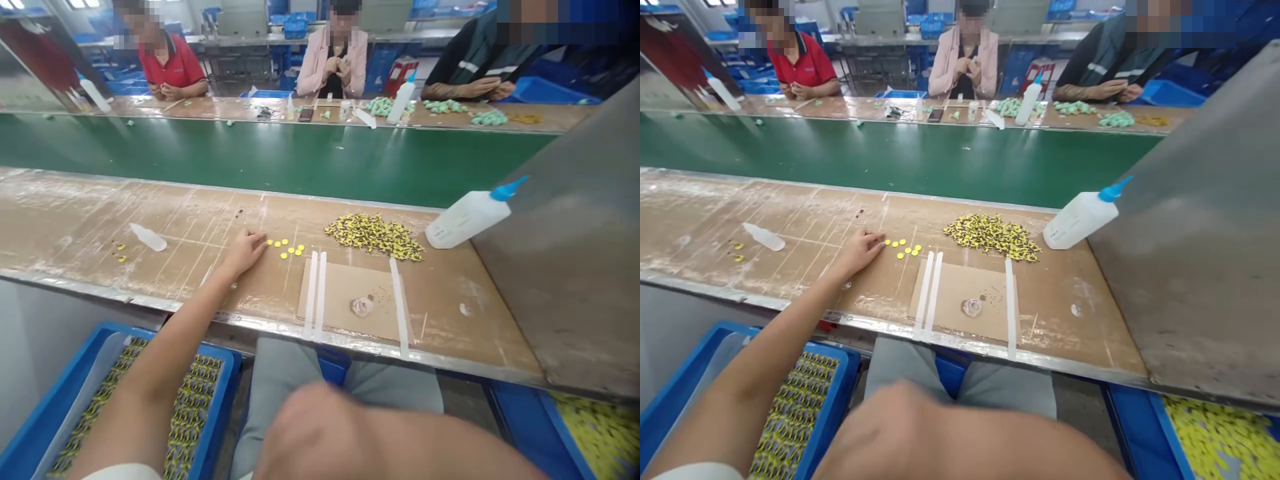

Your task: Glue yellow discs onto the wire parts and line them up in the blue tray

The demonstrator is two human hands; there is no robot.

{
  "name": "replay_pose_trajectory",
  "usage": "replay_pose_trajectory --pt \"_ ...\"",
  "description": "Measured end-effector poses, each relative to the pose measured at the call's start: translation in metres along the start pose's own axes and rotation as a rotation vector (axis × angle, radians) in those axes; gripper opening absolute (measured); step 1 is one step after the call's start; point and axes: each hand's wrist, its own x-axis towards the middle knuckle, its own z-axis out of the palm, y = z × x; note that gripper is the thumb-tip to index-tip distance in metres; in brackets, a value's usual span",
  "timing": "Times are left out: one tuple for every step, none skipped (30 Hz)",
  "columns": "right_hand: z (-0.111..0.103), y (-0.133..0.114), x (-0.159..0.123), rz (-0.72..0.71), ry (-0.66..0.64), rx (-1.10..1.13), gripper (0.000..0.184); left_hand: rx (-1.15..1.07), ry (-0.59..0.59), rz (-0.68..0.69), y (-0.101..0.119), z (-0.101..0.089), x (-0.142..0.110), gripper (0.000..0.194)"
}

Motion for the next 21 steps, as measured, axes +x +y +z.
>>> replay_pose_trajectory --pt "-0.017 0.020 0.000 0.047 0.024 -0.027 0.022 0.000 -0.006 0.002 -0.001 0.001 0.002 0.036" --pt "-0.036 0.041 -0.001 0.132 0.061 -0.077 0.024 -0.001 -0.009 0.006 -0.001 0.002 0.002 0.037" --pt "-0.057 0.064 -0.003 0.252 0.111 -0.153 0.024 -0.001 -0.010 0.009 0.000 0.002 0.001 0.038" --pt "-0.079 0.087 -0.006 0.395 0.172 -0.254 0.024 -0.001 -0.009 0.011 0.001 0.003 0.000 0.038" --pt "-0.100 0.109 -0.010 0.560 0.239 -0.379 0.024 -0.001 -0.007 0.011 0.001 0.003 -0.001 0.039" --pt "-0.118 0.130 -0.014 0.671 0.264 -0.491 0.023 -0.001 -0.005 0.011 0.002 0.003 -0.001 0.039" --pt "-0.134 0.148 -0.018 0.754 0.283 -0.600 0.022 0.000 -0.004 0.011 0.002 0.003 -0.002 0.038" --pt "-0.146 0.163 -0.022 0.812 0.260 -0.682 0.023 -0.001 -0.005 0.011 0.003 0.004 -0.002 0.038" --pt "-0.154 0.174 -0.024 0.844 0.240 -0.736 0.023 -0.002 -0.007 0.010 0.002 0.005 -0.001 0.038" --pt "-0.158 0.183 -0.024 0.862 0.223 -0.767 0.024 -0.004 -0.011 0.009 0.002 0.005 0.000 0.037" --pt "-0.160 0.190 -0.023 0.871 0.206 -0.780 0.024 -0.007 -0.016 0.007 0.001 0.006 0.001 0.037" --pt "-0.159 0.195 -0.021 0.875 0.199 -0.781 0.024 -0.012 -0.021 0.003 0.000 0.006 0.003 0.037" --pt "-0.157 0.198 -0.018 0.882 0.194 -0.784 0.025 -0.019 -0.026 -0.002 -0.001 0.006 0.004 0.037" --pt "-0.154 0.201 -0.014 0.896 0.185 -0.799 0.028 -0.027 -0.030 -0.009 -0.002 0.007 0.005 0.037" --pt "-0.152 0.203 -0.010 0.914 0.177 -0.821 0.032 -0.036 -0.035 -0.015 -0.003 0.007 0.006 0.037" --pt "-0.150 0.206 -0.007 0.933 0.172 -0.843 0.035 -0.047 -0.040 -0.022 -0.004 0.006 0.007 0.036" --pt "-0.149 0.209 -0.004 0.952 0.176 -0.858 0.037 -0.060 -0.045 -0.030 -0.004 0.006 0.007 0.035" --pt "-0.149 0.213 -0.003 0.968 0.187 -0.860 0.038 -0.073 -0.052 -0.039 -0.004 0.005 0.008 0.035" --pt "-0.149 0.216 -0.002 0.979 0.205 -0.844 0.036 -0.086 -0.059 -0.049 -0.003 0.005 0.008 0.034" --pt "-0.150 0.220 -0.003 0.987 0.225 -0.813 0.034 -0.099 -0.067 -0.060 -0.002 0.004 0.008 0.032" --pt "-0.151 0.224 -0.005 0.990 0.242 -0.778 0.031 -0.111 -0.073 -0.072 -0.001 0.003 0.008 0.031"
